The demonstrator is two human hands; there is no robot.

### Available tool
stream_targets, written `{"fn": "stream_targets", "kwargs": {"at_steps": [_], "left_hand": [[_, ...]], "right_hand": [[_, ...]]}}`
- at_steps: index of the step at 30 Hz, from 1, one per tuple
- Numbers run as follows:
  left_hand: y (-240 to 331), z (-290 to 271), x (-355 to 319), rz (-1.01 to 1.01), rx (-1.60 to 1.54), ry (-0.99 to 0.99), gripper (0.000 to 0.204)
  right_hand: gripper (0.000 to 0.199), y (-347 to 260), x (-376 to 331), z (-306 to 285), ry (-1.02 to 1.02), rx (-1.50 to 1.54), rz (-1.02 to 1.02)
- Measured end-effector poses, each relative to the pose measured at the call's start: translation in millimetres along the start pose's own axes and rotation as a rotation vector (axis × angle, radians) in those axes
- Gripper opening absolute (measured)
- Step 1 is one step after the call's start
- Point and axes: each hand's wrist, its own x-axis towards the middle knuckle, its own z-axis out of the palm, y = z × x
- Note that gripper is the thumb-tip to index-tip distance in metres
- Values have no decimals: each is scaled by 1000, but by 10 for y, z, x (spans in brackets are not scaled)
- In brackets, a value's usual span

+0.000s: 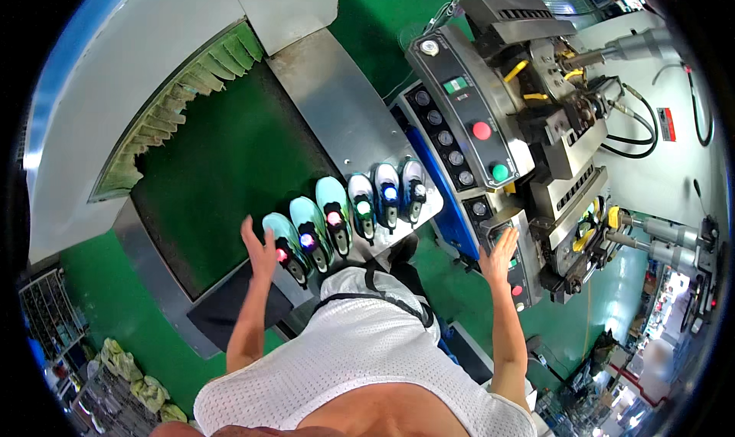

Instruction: The person repeatedly picks up pairs of sneakers from a metal tray, places them into a machine to process the soles, and then moves them to a conveyor belt. The person handles the shoes one pair at a time in a continuous loop.

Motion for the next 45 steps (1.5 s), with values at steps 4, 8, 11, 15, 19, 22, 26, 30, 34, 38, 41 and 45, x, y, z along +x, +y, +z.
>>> {"fn": "stream_targets", "kwargs": {"at_steps": [4,8,11,15,19,22,26,30,34,38,41,45], "left_hand": [[-787,28,1694,121,155,54,50],[-1451,-66,3468,264,311,130,48],[-1731,-266,4656,361,501,319,48],[-3205,-774,5838,-7,838,-60,49],[-3410,-481,6209,-114,718,-186,50],[-3285,-586,6049,-415,629,-299,52],[-2060,-420,5165,178,945,-236,46],[-1348,-297,3797,159,913,-449,53],[-815,-133,2646,114,718,-577,52],[330,-190,1941,-50,383,-728,53],[1245,-173,1419,12,18,-687,50],[2081,-31,971,21,-501,-901,45]], "right_hand": [[88,-279,-394,0,95,75,-3],[85,-313,-1049,2,-158,-4,222],[76,-165,-1754,-108,-186,-132,307],[68,-130,-1925,-452,-360,-194,574],[61,-571,-2106,-637,-485,-207,853],[55,-391,-2087,-550,-516,-188,788],[50,-334,-2013,-51,-498,-67,621],[54,-504,-1283,272,-524,173,535],[59,-1261,-486,317,-553,460,318],[58,-1855,-5,63,-474,816,108],[55,-2129,208,-245,-486,1157,99],[67,-2105,437,-450,-1004,1846,32]]}}
